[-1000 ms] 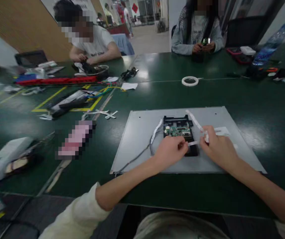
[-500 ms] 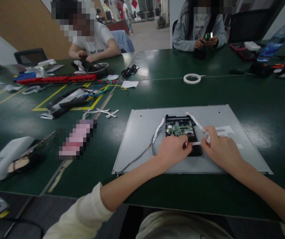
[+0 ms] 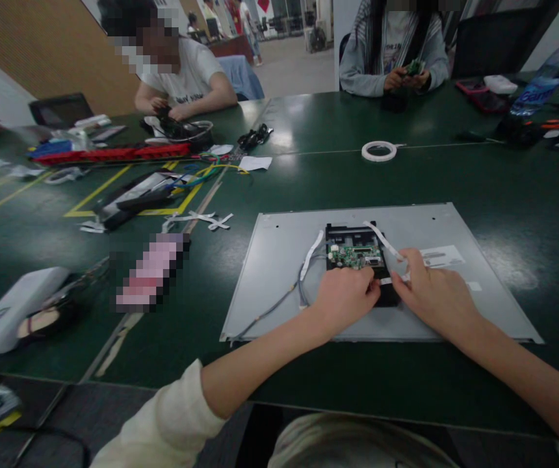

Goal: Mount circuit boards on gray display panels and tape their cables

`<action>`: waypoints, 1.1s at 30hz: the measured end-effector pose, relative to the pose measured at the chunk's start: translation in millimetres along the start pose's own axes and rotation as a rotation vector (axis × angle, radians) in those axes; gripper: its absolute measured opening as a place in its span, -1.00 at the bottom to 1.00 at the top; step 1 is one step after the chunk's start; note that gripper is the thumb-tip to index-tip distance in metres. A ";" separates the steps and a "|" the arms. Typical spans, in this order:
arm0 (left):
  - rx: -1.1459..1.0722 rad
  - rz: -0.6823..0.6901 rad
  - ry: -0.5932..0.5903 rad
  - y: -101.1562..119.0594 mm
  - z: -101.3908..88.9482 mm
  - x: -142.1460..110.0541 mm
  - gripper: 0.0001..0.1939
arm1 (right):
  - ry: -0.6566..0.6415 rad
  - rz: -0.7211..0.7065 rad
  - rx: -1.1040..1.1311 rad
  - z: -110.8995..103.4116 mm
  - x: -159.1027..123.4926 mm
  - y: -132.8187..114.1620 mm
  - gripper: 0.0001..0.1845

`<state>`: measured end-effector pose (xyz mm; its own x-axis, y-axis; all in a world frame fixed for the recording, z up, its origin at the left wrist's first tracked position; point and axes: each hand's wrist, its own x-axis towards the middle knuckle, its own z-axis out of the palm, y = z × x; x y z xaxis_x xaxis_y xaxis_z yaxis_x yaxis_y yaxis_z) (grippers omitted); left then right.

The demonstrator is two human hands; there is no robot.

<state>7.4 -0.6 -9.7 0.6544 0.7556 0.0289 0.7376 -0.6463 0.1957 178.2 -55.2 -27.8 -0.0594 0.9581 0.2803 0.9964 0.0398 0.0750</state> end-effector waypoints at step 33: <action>0.133 -0.003 -0.067 -13.9 -11.3 -7.7 -0.72 | -0.103 0.331 0.715 -14.2 19.3 30.1 -0.62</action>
<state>-9.8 3.7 -1.5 0.6588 0.7513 -0.0375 0.7519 -0.6561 0.0644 206.1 -39.6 -6.6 0.2176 0.9721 0.0880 0.7610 -0.1125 -0.6390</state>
